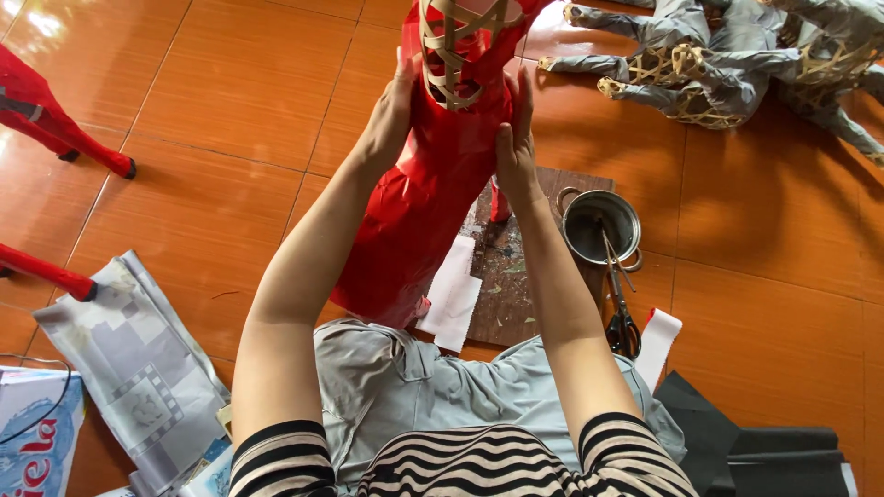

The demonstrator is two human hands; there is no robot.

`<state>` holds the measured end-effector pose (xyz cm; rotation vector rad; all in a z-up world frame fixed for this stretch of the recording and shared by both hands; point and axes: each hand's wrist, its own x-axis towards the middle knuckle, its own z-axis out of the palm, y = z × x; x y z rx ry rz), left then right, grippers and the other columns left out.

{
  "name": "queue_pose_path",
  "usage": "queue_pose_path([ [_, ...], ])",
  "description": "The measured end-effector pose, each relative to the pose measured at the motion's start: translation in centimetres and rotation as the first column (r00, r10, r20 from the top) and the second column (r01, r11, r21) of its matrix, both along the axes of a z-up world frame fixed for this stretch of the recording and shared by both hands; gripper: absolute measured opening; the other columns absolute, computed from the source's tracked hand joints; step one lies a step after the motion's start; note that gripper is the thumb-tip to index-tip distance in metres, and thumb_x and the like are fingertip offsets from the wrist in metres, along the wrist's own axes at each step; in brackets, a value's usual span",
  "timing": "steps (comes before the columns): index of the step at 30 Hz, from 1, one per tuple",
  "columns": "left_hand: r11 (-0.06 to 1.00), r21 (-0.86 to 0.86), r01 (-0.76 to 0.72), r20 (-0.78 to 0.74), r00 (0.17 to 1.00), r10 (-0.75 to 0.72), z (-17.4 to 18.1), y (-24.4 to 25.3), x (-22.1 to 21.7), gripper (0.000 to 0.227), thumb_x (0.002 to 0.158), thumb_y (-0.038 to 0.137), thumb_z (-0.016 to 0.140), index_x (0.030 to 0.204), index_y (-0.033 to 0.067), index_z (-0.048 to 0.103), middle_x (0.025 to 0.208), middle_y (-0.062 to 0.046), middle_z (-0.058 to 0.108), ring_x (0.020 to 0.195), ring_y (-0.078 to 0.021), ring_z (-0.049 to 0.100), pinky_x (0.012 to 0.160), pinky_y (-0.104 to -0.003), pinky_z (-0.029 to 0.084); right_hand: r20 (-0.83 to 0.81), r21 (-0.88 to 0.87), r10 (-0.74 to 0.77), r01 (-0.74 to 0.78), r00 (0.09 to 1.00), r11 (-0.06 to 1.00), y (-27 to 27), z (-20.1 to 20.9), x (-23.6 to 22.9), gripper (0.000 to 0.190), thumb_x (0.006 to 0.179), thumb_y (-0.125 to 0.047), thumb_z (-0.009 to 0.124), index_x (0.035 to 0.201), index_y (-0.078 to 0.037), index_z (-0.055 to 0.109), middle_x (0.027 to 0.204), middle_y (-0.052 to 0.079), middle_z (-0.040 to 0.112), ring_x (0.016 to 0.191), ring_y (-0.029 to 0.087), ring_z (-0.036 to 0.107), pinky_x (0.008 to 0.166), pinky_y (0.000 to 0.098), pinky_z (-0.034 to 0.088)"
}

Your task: Applying glue and paper strips to a bamboo frame to create a traditional lantern.

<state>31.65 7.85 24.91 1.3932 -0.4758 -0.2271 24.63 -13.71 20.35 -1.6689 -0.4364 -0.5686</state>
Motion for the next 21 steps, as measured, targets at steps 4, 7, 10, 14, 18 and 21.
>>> queue_pose_path([
  [4,0.999,-0.05,-0.004,-0.044,0.999,0.002,-0.9,0.0,1.3,0.075,0.11,0.051,0.025,0.157,-0.0052,0.034,0.161,-0.022,0.044,0.149,-0.0289,0.042,0.125,-0.036,0.032,0.012,0.038,0.022,-0.022,1.0,0.999,-0.1,1.0,-0.7,0.07,0.116,-0.054,0.039,0.171,-0.019,0.012,0.176,0.014,0.025,0.165,0.031,0.023,0.137,0.0436,0.02],
  [7,0.997,-0.076,-0.001,-0.115,0.993,-0.008,-0.2,0.1,1.3,0.075,0.11,0.052,0.021,0.157,-0.0043,0.034,0.16,-0.02,0.044,0.149,-0.0268,0.041,0.124,-0.035,0.031,0.177,-0.051,-0.05,0.06,0.983,0.997,0.3,1.1,-0.7,0.06,0.117,-0.043,0.037,0.17,-0.021,0.019,0.174,0.012,0.023,0.163,0.03,0.022,0.136,0.0415,0.018],
  [10,0.999,-0.037,-0.004,-0.07,0.998,0.001,0.1,0.3,0.8,0.073,0.11,0.051,0.022,0.158,-0.0021,0.034,0.161,-0.017,0.042,0.149,-0.0243,0.039,0.123,-0.036,0.029,0.362,-0.19,-0.121,0.201,0.924,0.961,0.6,0.6,-0.7,0.053,0.117,-0.033,0.036,0.167,-0.021,0.027,0.175,0.011,0.024,0.162,0.031,0.024,0.135,0.0402,0.021],
  [14,0.996,-0.064,0.059,-0.029,0.998,-0.061,0.0,0.4,0.7,0.067,0.111,0.046,0.026,0.159,0.0004,0.035,0.161,-0.015,0.043,0.149,-0.0239,0.039,0.124,-0.036,0.032,0.344,-0.283,-0.138,0.242,0.929,0.928,0.3,-0.1,-0.6,0.05,0.116,-0.026,0.037,0.163,-0.013,0.036,0.172,0.016,0.027,0.163,0.038,0.028,0.132,0.0416,0.026],
  [18,0.991,-0.084,0.108,-0.087,0.99,-0.115,-0.7,0.3,1.8,0.067,0.112,0.047,0.026,0.157,-0.0015,0.039,0.159,-0.016,0.047,0.145,-0.0246,0.044,0.123,-0.036,0.036,0.329,-0.294,-0.096,0.198,0.939,0.935,-0.4,-0.3,-0.2,0.051,0.115,-0.025,0.037,0.164,-0.01,0.035,0.172,0.018,0.025,0.163,0.038,0.027,0.132,0.0423,0.024],
  [21,0.984,-0.14,0.109,-0.145,0.981,-0.129,-1.2,0.2,2.3,0.066,0.113,0.045,0.03,0.152,-0.0055,0.047,0.151,-0.02,0.057,0.138,-0.0277,0.053,0.119,-0.038,0.043,0.327,-0.305,-0.055,0.16,0.943,0.939,-0.9,-0.5,0.4,0.051,0.116,-0.023,0.038,0.165,-0.01,0.033,0.173,0.017,0.023,0.164,0.037,0.025,0.133,0.042,0.023],
])
